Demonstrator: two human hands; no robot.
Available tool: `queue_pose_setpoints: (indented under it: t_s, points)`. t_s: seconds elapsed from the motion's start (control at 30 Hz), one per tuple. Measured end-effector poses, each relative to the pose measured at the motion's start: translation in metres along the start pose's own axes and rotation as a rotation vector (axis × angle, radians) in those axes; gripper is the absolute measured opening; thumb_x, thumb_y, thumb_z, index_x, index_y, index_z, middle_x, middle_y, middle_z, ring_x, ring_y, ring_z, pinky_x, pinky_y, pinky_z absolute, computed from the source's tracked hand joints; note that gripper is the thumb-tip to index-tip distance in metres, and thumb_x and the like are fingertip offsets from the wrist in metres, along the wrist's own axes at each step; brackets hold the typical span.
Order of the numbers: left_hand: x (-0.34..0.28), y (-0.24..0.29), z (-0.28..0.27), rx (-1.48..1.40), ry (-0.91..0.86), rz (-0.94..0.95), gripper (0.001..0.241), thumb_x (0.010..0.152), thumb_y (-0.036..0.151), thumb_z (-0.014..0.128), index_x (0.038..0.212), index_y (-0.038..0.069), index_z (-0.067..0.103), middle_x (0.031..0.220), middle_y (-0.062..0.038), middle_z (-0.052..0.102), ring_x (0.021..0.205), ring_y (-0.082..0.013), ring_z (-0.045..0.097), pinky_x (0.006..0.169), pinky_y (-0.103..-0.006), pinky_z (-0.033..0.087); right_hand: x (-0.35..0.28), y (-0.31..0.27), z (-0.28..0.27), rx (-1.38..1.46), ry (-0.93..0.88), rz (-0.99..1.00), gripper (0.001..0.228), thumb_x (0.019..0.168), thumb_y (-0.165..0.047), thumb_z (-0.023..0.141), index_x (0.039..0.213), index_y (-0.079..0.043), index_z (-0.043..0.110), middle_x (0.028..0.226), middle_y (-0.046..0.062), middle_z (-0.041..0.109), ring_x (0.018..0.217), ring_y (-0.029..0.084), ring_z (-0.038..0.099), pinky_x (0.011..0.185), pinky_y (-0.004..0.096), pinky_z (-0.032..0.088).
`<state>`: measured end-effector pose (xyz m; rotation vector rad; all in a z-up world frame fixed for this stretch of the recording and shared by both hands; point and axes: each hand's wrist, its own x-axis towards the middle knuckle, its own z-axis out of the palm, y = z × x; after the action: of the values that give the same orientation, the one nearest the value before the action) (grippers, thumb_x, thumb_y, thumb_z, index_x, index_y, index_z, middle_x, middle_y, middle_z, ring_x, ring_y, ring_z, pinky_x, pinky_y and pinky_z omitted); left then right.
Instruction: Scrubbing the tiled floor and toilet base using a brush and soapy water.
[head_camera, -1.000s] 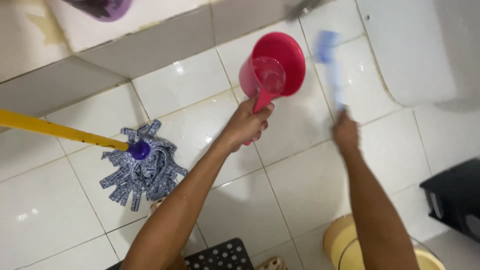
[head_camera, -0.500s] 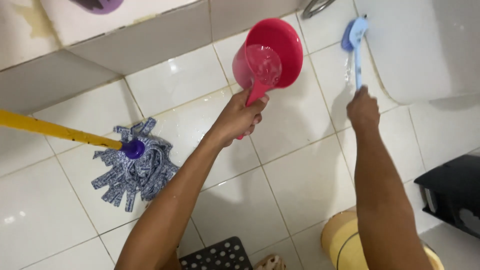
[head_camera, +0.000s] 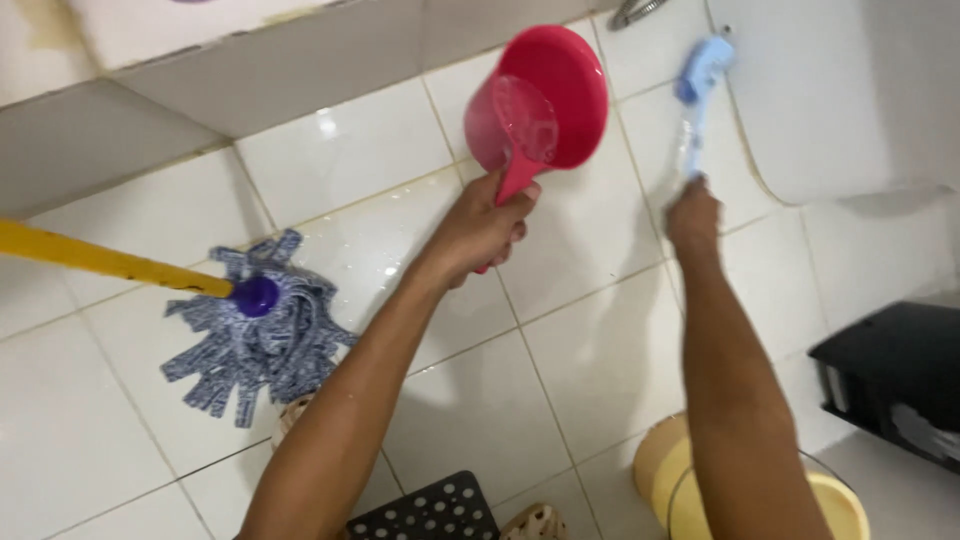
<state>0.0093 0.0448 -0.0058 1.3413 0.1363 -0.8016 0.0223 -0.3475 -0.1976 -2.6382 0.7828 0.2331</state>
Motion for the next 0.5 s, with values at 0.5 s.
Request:
queue_pose_setpoints:
  t_s: [0.5]
  points:
    - [0.009,0.023,0.007,-0.023,-0.044,0.049,0.02,0.101,0.031,0.055,0.102,0.011,0.056,0.064,0.001,0.048,0.045,-0.0068,0.039,0.039,-0.0263,0.032,-0.036,0.041,0.031,0.004,0.084,0.099,0.041,0.108,-0.028,0.035,0.14,-0.005,0.048,0.091,0.032,0.069,0.083,0.047,0.073,0.068,0.054,0.06]
